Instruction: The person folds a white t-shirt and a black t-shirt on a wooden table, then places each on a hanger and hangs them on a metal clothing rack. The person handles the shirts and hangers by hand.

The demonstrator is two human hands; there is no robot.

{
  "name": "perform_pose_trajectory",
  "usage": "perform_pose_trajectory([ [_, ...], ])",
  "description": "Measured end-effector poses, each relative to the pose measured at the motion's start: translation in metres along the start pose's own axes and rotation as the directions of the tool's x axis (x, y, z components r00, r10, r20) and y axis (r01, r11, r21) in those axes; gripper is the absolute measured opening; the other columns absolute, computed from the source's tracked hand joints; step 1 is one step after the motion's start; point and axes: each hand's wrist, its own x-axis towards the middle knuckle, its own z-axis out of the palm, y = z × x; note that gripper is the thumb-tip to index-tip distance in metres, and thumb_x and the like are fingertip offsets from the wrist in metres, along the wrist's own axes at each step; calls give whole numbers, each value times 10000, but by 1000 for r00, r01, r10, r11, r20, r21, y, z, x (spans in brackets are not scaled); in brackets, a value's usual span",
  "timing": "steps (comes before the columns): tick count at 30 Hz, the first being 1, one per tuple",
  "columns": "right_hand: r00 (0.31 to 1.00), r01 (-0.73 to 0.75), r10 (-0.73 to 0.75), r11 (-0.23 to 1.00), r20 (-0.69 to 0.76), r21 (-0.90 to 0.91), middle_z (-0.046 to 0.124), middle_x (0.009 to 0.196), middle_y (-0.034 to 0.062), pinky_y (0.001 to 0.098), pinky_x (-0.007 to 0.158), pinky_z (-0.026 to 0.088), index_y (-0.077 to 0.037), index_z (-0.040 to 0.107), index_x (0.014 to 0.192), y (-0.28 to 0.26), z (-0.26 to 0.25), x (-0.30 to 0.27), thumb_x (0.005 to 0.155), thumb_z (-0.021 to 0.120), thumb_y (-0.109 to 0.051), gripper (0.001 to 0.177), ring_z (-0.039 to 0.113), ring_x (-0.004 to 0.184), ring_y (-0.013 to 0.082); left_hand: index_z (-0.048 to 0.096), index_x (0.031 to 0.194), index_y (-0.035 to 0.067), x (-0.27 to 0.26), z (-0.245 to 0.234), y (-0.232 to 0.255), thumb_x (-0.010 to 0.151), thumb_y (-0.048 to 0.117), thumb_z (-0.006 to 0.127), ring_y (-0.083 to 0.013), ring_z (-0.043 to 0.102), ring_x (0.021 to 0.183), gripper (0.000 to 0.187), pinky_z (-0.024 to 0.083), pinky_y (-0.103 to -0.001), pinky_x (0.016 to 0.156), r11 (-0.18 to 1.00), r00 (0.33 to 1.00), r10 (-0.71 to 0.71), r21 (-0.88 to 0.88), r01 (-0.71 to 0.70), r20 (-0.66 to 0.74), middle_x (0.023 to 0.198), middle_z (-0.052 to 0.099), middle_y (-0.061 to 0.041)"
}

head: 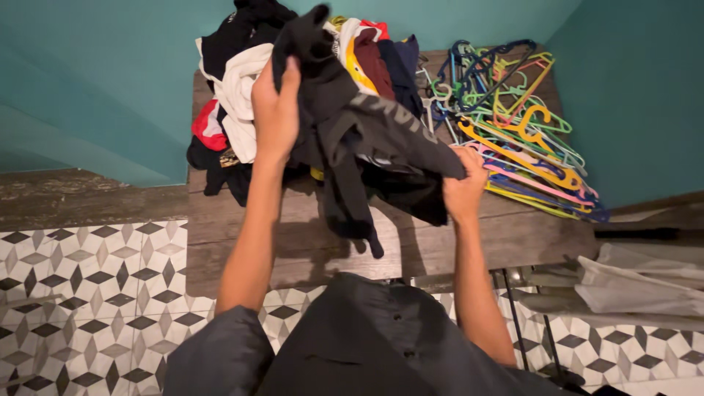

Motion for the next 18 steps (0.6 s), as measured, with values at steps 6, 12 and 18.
perform_pose_trajectory([
  [6,985,-146,123,970,124,196,721,1108,93,279,974,513,27,694,1119,-9,-58,12,898,620,-2,235,668,1052,166,603,1352,-29,-44,-15,-67,1052,299,592,-156,607,1213,445,434,-295,1065,938,939,-316,-195,287,-137,1324,675,-67],
  [12,972,-164,115,957,206,238,742,1198,88,285,1045,508,3,717,1202,-15,-73,2,833,480,48,441,685,1130,178,514,1453,-41,-118,-30,-167,1023,301,645,-154,588,1160,564,471,-297,990,832,793,-551,-236,501,-260,1325,643,-89],
  [18,974,-173,145,973,174,154,709,1174,120,298,1049,471,18,721,1172,-10,-64,-17,766,499,82,466,651,1148,211,217,1647,26,-238,42,-233,941,121,658,-345,515,1233,838,404,-414,1092,846,846,-517,70,528,-130,1406,506,-342],
])
